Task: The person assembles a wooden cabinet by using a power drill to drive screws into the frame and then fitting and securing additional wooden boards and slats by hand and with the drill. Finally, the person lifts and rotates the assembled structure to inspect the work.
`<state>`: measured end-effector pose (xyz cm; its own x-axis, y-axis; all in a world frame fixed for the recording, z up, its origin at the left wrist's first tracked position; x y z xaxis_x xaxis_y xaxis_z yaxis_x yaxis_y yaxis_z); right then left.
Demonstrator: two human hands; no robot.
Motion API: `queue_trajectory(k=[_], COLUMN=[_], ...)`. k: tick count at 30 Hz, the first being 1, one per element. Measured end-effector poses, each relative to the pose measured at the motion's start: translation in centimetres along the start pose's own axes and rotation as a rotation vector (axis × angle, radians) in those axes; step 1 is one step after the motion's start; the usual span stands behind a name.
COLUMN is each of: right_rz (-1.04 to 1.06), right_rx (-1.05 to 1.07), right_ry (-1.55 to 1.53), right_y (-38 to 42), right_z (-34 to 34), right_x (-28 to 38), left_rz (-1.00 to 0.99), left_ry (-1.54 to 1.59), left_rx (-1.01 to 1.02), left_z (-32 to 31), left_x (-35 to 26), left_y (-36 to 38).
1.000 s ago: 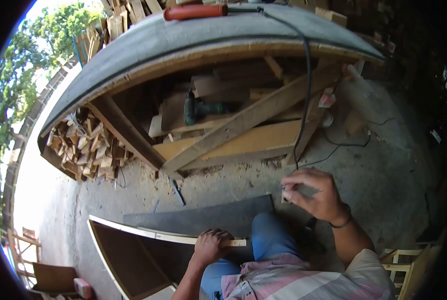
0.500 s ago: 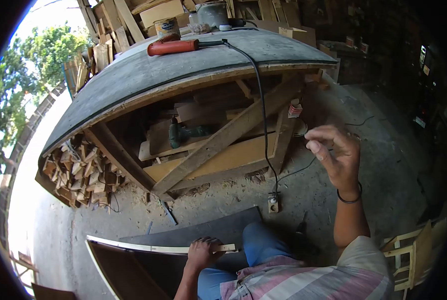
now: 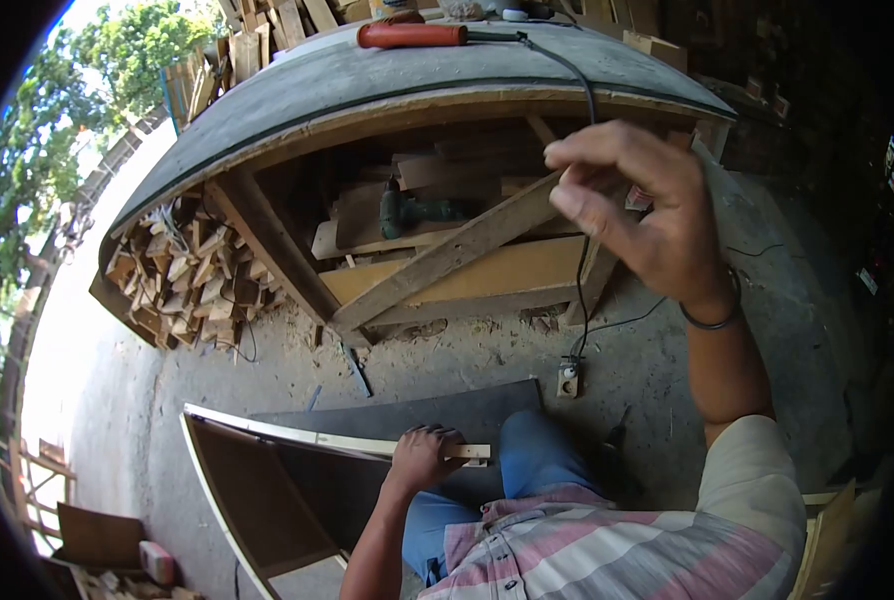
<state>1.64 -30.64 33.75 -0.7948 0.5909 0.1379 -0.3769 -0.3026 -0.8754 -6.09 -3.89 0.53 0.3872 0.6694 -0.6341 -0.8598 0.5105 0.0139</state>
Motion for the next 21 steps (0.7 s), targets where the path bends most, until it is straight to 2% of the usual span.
queue_trajectory(k=[2, 6, 10, 12, 13, 15, 16, 17, 18, 19, 20, 21], right_rz=[-0.024, -0.114, -0.100, -0.100, -0.103, -0.154, -0.206, -0.179, -0.301, -0.427, -0.409, -0.364], right_rx=[0.176, 0.400, 0.532, 0.547, 0.604, 0.749, 0.840, 0.839, 0.857, 0.875, 0.890, 0.906], right_ry=[-0.107, -0.101, 0.083, 0.289, 0.396, 0.543, 0.589, 0.580, 0.585, 0.590, 0.585, 0.606], right_y=[1.7, 4.1, 5.1, 5.3, 5.2, 5.3, 5.4, 5.0, 4.7, 4.3, 3.8, 3.3], right_z=[-3.7, -14.7, -30.3, -37.1, -40.2, -45.4, -47.1, -47.9, -48.5, -48.9, -49.5, -49.7], right_x=[0.2, -2.4, -10.9, -15.2, -17.4, -20.5, -21.2, -20.8, -21.0, -21.3, -21.5, -21.8], left_rz=[-0.021, 0.005, 0.015, -0.001, -0.014, 0.024, 0.054, 0.083, 0.095, 0.024, -0.043, -0.029], left_ry=[-0.018, -0.015, -0.010, -0.004, -0.005, 0.006, 0.011, 0.026, 0.031, 0.017, 0.009, 0.034], left_rx=[-0.005, -0.025, 0.003, -0.014, -0.054, 0.036, 0.064, 0.098, 0.075, 0.013, -0.040, -0.046], left_z=[0.2, 0.2, 0.4, -0.4, -0.8, -0.3, 0.2, 0.2, -0.3, -1.0, -1.5, -1.2], left_x=[-0.4, -0.1, 0.2, 0.9, 1.5, 1.1, 0.9, 0.8, 1.4, 2.1, 2.2, 1.9], left_y=[0.0, 0.1, -0.1, 0.3, 0.5, 0.2, 0.0, 0.0, -0.1, 0.0, 0.4, 0.6])
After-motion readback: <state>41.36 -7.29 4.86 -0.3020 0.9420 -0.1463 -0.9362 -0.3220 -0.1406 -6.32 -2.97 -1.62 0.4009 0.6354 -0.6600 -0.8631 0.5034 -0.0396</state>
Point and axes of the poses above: each hand's wrist, its own y-axis away from the middle knuckle, its own z-axis out of the back of the hand, x = y × z, the point moved 4 cm from there along -y, towards the middle knuckle, and after that the axes turned 14 degrees about y, right-handed, at the moved point
